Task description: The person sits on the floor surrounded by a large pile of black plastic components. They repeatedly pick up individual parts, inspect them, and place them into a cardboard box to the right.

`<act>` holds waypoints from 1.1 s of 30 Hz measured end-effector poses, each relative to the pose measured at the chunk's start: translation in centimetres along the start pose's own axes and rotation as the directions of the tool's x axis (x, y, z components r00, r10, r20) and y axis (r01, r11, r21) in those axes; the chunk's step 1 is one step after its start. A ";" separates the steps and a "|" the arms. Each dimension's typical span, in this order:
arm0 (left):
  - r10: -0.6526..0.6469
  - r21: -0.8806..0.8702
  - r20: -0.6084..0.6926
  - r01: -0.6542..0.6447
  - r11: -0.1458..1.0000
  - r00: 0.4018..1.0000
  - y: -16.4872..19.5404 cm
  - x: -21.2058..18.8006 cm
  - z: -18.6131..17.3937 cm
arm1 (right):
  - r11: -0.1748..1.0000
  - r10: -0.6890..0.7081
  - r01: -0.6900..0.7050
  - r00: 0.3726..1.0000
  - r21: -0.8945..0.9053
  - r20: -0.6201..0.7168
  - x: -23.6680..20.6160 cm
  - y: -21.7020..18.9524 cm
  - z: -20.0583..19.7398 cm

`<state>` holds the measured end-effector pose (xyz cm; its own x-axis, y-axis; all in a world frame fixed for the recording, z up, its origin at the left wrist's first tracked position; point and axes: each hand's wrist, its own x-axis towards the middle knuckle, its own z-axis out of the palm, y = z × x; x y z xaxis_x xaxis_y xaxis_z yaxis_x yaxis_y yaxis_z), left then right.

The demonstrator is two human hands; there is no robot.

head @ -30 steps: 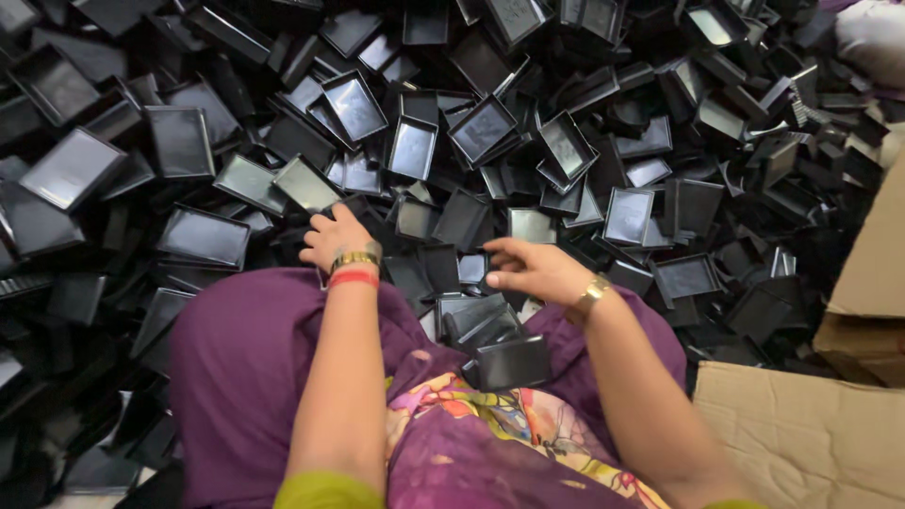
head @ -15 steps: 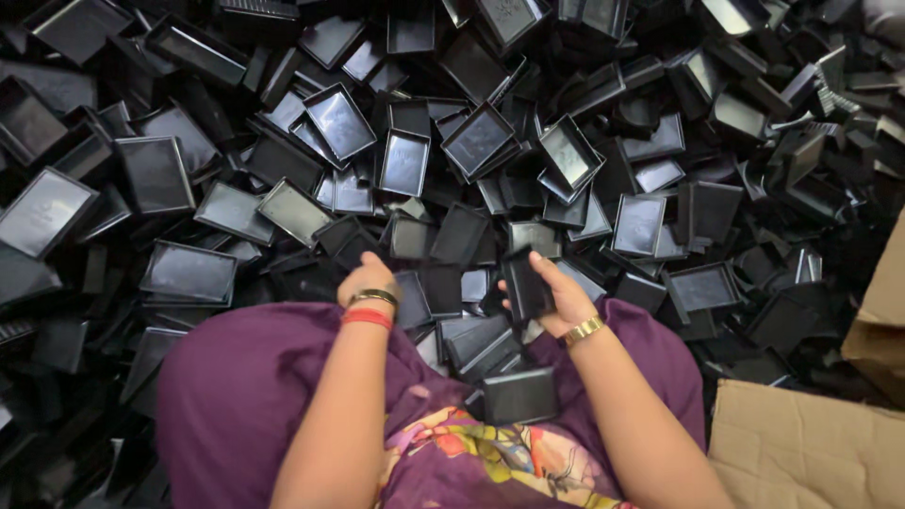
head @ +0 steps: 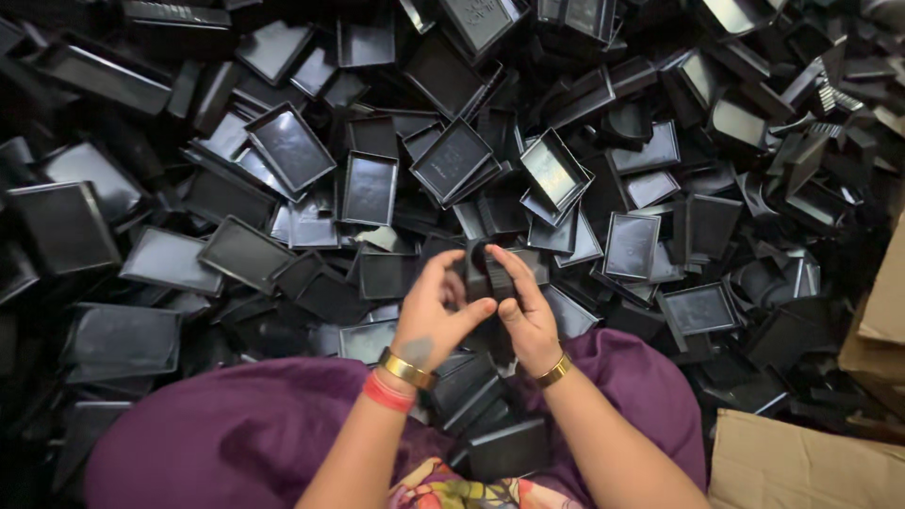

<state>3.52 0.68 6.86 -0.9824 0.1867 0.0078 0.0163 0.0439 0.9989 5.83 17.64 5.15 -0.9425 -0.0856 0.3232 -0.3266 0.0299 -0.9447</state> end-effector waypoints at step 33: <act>-0.303 -0.518 -0.085 0.218 0.827 0.949 -5.0 1.0 0.0 | 0.974 0.226 -0.221 0.941 -0.045 0.252 -0.3 0.9 -1.3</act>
<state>2.51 0.68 1.86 -0.9531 0.0801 -0.2917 -0.2969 -0.4318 0.8517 5.76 19.00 4.25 -0.9426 -0.3251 0.0768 -0.1128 0.0933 -0.9892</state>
